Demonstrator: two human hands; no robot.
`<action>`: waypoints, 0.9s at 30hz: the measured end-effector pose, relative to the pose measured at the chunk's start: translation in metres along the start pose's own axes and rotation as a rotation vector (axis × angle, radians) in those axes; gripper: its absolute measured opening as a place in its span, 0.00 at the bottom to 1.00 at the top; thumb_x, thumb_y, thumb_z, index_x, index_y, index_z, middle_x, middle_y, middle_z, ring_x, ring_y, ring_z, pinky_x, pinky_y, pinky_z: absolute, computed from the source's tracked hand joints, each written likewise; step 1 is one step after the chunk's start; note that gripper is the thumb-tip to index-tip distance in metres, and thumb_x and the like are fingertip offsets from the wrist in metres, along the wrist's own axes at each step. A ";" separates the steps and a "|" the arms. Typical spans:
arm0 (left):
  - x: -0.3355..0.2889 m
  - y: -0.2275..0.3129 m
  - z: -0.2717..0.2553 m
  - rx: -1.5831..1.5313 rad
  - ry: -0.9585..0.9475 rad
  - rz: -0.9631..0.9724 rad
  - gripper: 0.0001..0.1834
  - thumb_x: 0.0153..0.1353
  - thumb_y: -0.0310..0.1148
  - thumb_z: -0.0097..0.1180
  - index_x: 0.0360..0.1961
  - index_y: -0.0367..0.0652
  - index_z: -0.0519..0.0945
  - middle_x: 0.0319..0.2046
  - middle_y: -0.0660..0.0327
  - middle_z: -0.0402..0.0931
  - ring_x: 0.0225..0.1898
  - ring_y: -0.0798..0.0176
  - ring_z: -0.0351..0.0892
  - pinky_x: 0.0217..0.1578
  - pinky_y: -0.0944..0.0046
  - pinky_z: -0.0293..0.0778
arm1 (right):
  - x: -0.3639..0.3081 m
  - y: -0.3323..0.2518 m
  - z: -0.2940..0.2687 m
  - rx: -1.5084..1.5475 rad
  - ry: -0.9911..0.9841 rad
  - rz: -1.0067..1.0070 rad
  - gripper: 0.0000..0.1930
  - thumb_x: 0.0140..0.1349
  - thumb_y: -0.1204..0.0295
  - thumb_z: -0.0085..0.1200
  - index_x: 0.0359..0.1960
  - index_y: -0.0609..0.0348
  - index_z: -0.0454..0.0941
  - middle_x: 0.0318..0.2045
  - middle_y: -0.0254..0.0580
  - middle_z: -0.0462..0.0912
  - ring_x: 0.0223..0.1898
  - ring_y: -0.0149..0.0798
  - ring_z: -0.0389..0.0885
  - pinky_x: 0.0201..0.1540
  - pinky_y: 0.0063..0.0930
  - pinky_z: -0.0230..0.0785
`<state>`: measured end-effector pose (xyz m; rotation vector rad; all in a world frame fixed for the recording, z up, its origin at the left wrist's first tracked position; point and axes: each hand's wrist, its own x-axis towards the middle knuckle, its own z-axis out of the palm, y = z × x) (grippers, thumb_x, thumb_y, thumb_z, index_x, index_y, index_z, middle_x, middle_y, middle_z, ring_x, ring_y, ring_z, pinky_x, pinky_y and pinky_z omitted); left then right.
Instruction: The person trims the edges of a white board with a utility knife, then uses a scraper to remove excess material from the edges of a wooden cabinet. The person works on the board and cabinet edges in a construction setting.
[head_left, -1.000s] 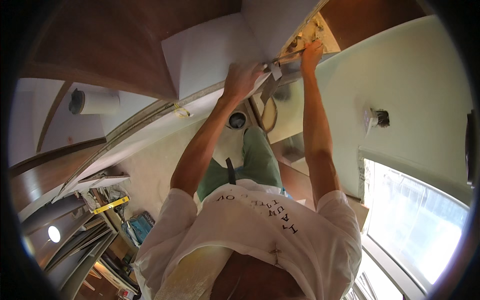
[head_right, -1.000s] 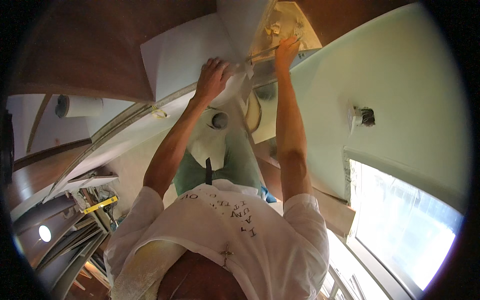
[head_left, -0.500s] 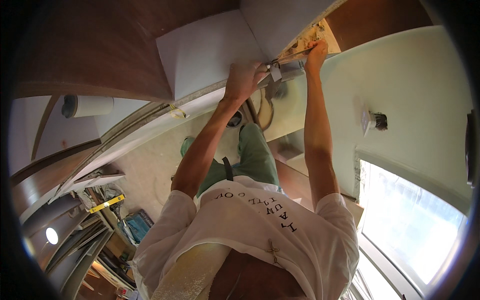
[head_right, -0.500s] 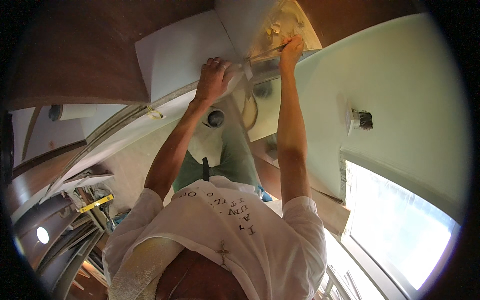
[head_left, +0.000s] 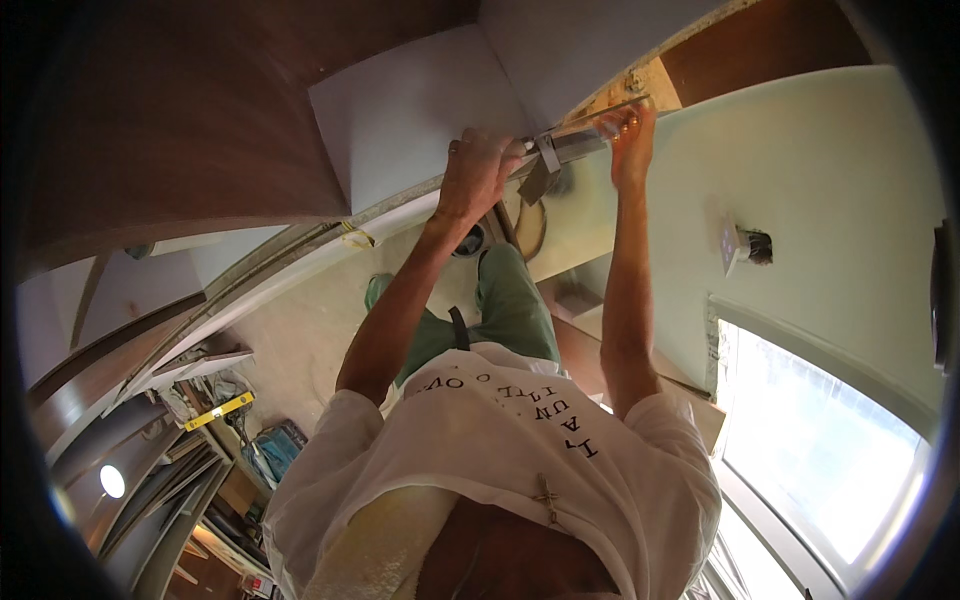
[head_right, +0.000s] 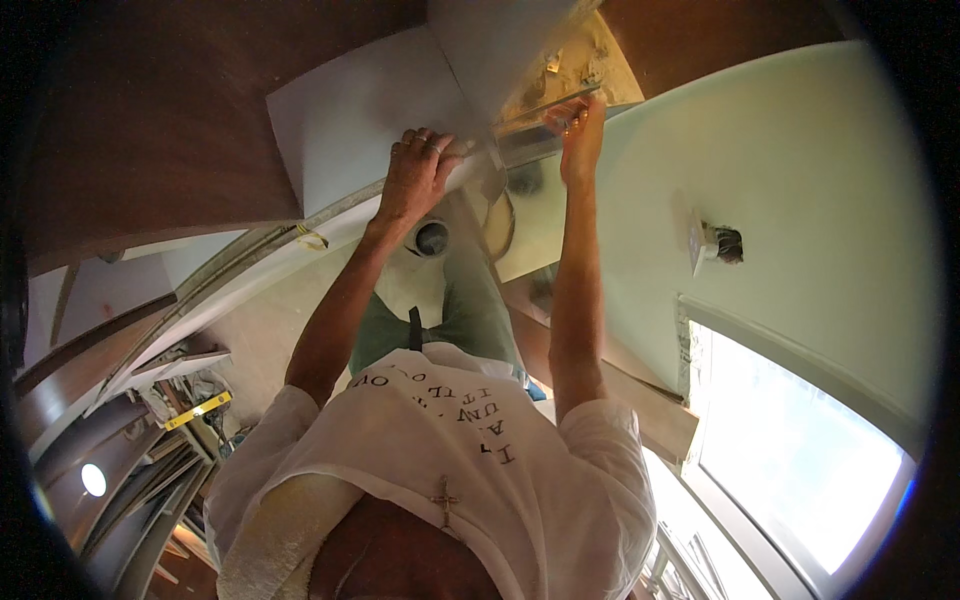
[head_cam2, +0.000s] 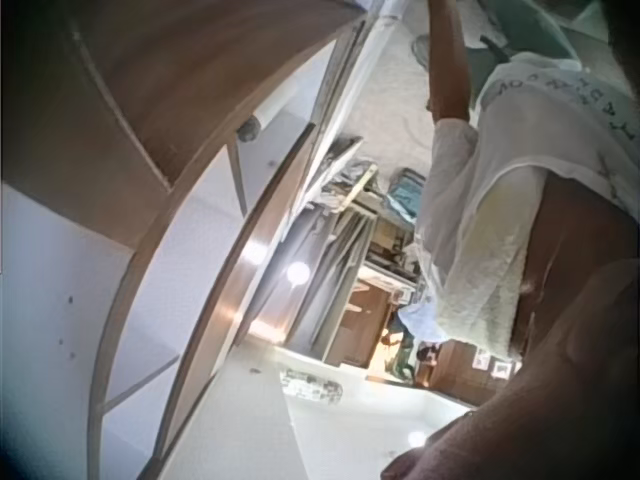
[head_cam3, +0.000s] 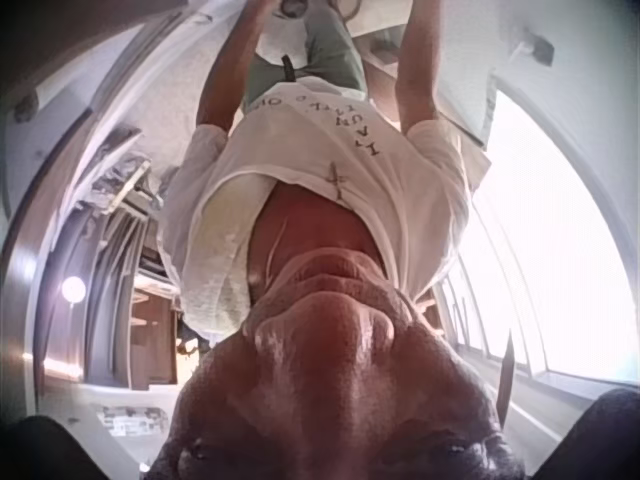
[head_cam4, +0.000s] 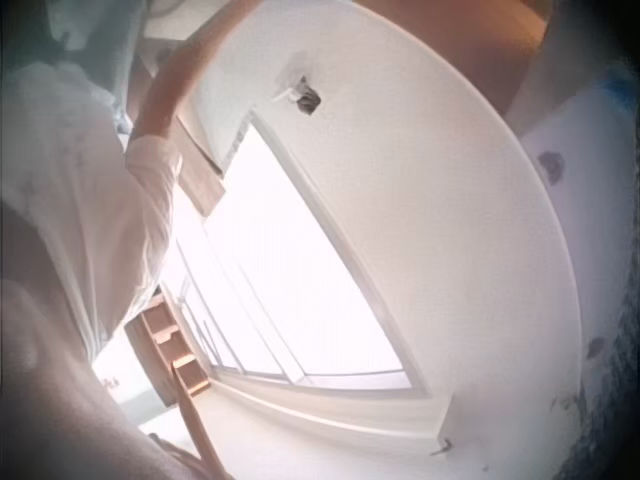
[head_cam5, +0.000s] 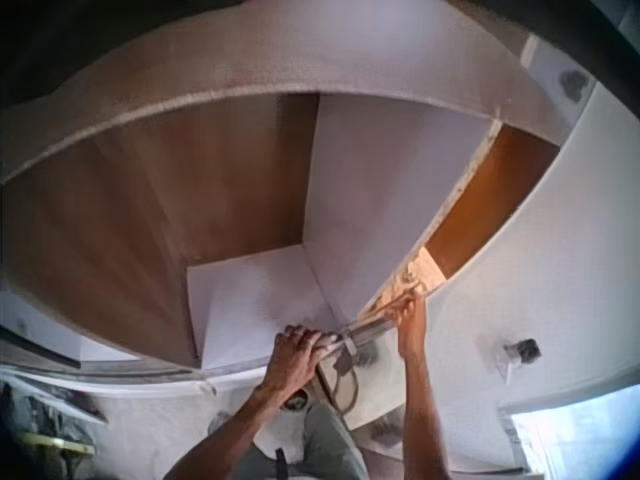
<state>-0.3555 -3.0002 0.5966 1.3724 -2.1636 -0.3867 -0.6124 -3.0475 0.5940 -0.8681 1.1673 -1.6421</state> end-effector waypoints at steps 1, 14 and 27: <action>0.001 0.001 -0.001 0.017 0.004 -0.005 0.19 0.65 0.40 0.59 0.52 0.40 0.76 0.48 0.52 0.75 0.52 0.49 0.72 0.51 0.49 0.69 | -0.019 0.000 -0.001 -0.026 0.045 0.023 0.28 0.72 0.44 0.42 0.53 0.58 0.69 0.41 0.40 0.76 0.41 0.33 0.77 0.48 0.32 0.72; 0.014 -0.028 0.006 -0.116 0.019 0.155 0.18 0.65 0.38 0.58 0.51 0.41 0.75 0.48 0.53 0.75 0.50 0.48 0.72 0.49 0.49 0.69 | -0.066 0.026 0.017 -0.829 -0.230 -0.198 0.10 0.66 0.71 0.56 0.46 0.62 0.81 0.34 0.44 0.85 0.36 0.34 0.81 0.42 0.28 0.71; 0.027 -0.028 -0.015 -0.196 -0.047 0.225 0.17 0.65 0.37 0.58 0.51 0.39 0.76 0.47 0.53 0.75 0.50 0.49 0.72 0.50 0.50 0.68 | -0.043 0.018 -0.041 -0.511 -0.307 0.163 0.18 0.67 0.64 0.57 0.53 0.63 0.80 0.39 0.35 0.84 0.38 0.28 0.77 0.45 0.22 0.70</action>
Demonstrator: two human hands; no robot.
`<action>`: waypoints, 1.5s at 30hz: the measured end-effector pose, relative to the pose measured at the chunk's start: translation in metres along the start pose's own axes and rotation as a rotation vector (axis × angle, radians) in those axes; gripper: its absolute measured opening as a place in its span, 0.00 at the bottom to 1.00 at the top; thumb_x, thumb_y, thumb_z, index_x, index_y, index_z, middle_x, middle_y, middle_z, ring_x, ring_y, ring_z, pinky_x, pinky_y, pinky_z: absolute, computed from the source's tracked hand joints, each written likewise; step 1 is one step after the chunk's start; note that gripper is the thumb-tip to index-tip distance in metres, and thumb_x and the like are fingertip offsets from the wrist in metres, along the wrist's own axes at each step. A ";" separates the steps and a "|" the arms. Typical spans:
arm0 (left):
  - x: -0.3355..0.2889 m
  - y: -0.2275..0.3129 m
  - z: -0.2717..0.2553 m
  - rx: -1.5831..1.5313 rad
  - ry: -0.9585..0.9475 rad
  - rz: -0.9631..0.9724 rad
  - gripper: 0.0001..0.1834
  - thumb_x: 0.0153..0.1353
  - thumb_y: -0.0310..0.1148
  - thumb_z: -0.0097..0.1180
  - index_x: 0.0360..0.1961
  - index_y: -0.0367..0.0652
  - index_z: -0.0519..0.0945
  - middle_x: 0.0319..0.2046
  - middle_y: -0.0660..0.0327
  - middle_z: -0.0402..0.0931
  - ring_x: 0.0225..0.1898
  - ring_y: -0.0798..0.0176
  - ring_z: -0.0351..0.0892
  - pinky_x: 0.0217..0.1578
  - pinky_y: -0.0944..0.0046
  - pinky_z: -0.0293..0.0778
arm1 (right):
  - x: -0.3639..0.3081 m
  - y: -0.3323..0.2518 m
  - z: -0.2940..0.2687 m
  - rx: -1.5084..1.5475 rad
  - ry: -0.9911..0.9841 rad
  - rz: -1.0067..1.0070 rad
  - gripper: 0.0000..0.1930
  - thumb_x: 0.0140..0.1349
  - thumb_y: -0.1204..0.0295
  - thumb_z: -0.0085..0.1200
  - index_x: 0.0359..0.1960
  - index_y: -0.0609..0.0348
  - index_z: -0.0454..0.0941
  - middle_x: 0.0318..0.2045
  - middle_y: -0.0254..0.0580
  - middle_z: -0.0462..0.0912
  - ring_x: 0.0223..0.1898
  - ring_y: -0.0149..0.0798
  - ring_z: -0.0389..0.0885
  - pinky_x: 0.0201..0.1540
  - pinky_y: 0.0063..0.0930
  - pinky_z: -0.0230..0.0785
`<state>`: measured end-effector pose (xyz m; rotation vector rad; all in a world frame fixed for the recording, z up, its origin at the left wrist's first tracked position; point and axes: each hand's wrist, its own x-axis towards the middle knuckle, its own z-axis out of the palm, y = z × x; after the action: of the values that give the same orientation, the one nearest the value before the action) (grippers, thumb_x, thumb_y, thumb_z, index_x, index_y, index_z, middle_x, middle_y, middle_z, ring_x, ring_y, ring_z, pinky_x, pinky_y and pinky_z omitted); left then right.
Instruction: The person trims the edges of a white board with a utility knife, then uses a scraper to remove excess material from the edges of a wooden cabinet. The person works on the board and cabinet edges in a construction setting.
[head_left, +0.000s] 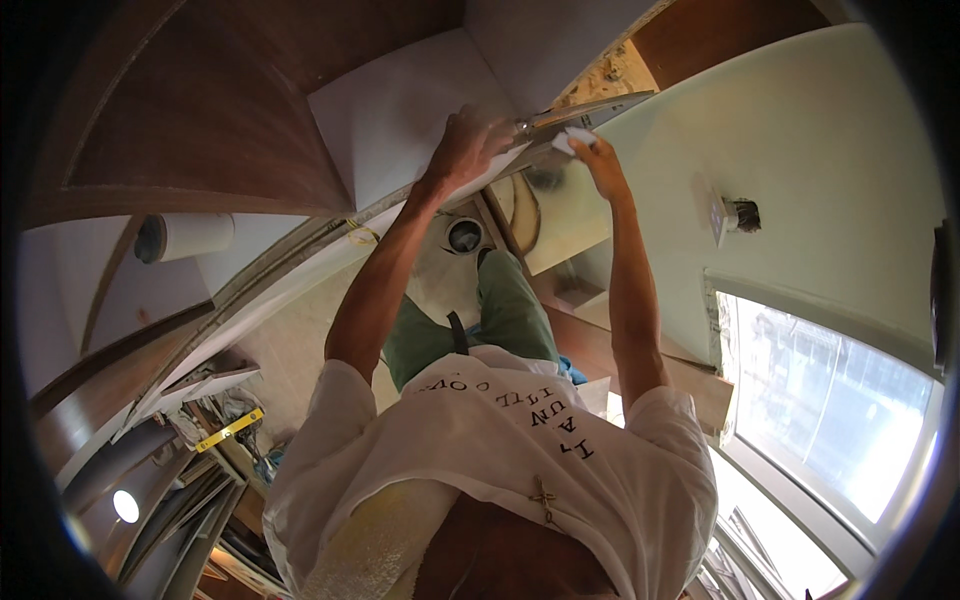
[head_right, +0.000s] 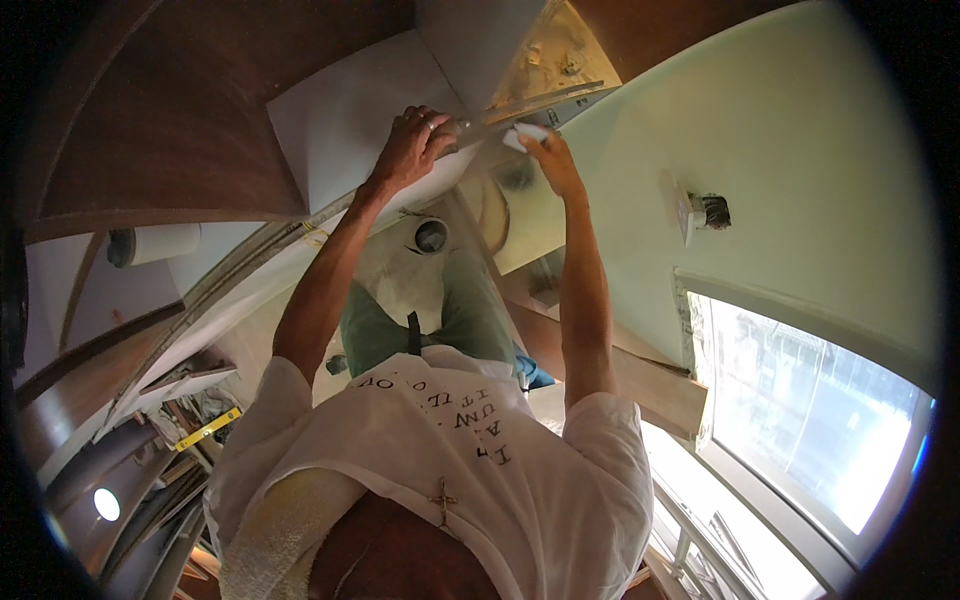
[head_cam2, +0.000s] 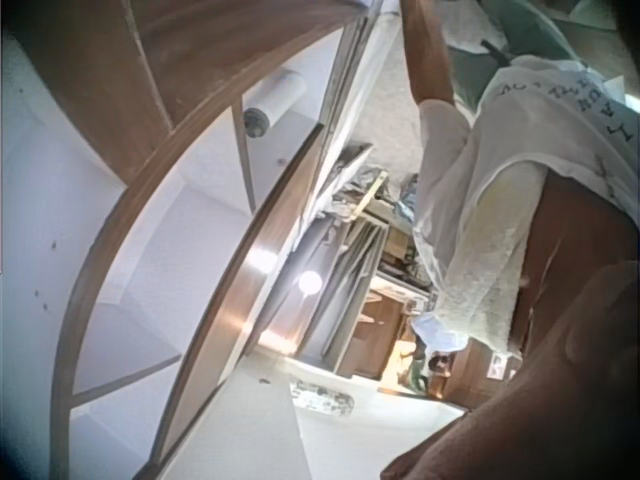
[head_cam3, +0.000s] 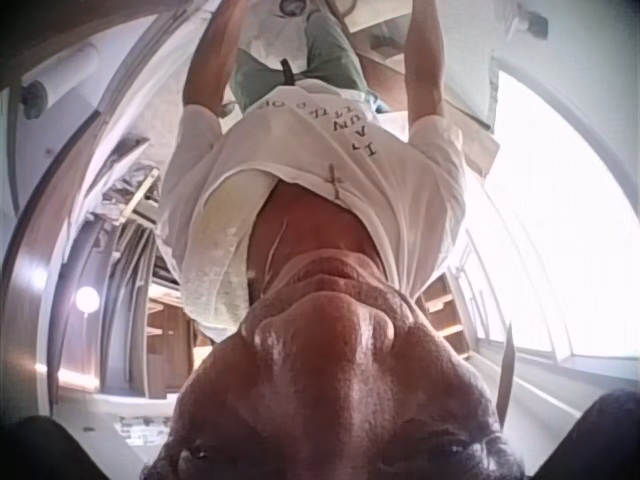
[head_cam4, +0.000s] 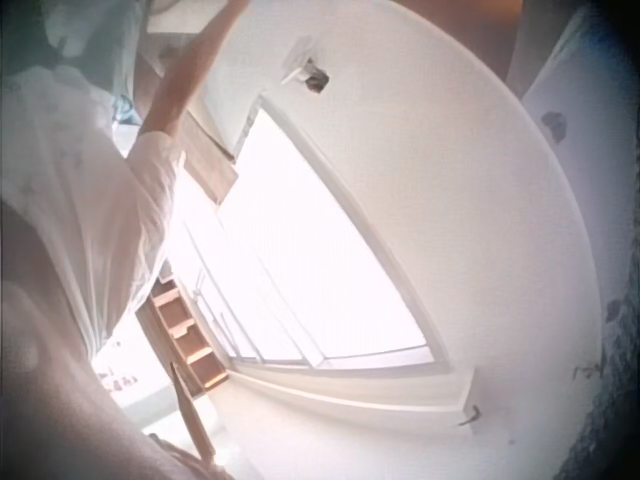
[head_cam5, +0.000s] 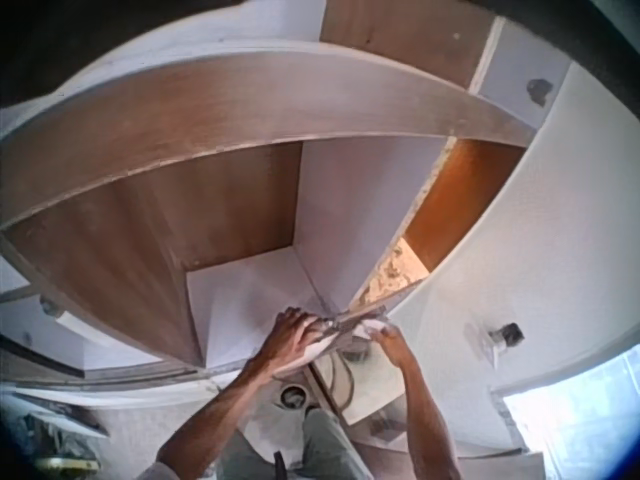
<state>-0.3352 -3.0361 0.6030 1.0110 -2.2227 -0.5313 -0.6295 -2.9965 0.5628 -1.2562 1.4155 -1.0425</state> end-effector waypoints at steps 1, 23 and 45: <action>-0.002 0.001 0.001 -0.018 0.022 0.000 0.17 0.65 0.37 0.58 0.51 0.39 0.76 0.47 0.54 0.76 0.50 0.49 0.72 0.50 0.50 0.68 | -0.014 0.009 -0.005 -0.006 -0.010 0.047 0.18 0.67 0.64 0.57 0.53 0.63 0.80 0.39 0.35 0.84 0.39 0.27 0.77 0.45 0.22 0.70; -0.037 -0.004 0.017 0.116 0.086 -0.133 0.16 0.66 0.38 0.57 0.52 0.43 0.77 0.48 0.54 0.76 0.51 0.48 0.72 0.50 0.47 0.68 | 0.026 -0.042 -0.025 0.199 0.526 -0.140 0.28 0.74 0.49 0.41 0.59 0.62 0.69 0.47 0.44 0.78 0.44 0.35 0.78 0.46 0.29 0.73; -0.021 0.021 0.014 0.109 0.082 -0.097 0.17 0.65 0.38 0.58 0.49 0.40 0.80 0.46 0.51 0.76 0.50 0.48 0.73 0.49 0.48 0.70 | 0.092 -0.036 0.009 -0.034 0.560 -0.262 0.18 0.76 0.61 0.37 0.30 0.58 0.65 0.21 0.36 0.72 0.16 0.28 0.67 0.18 0.25 0.62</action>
<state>-0.3447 -3.0049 0.5975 1.1801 -2.1576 -0.4070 -0.6171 -3.0925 0.5864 -1.2514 1.7126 -1.6478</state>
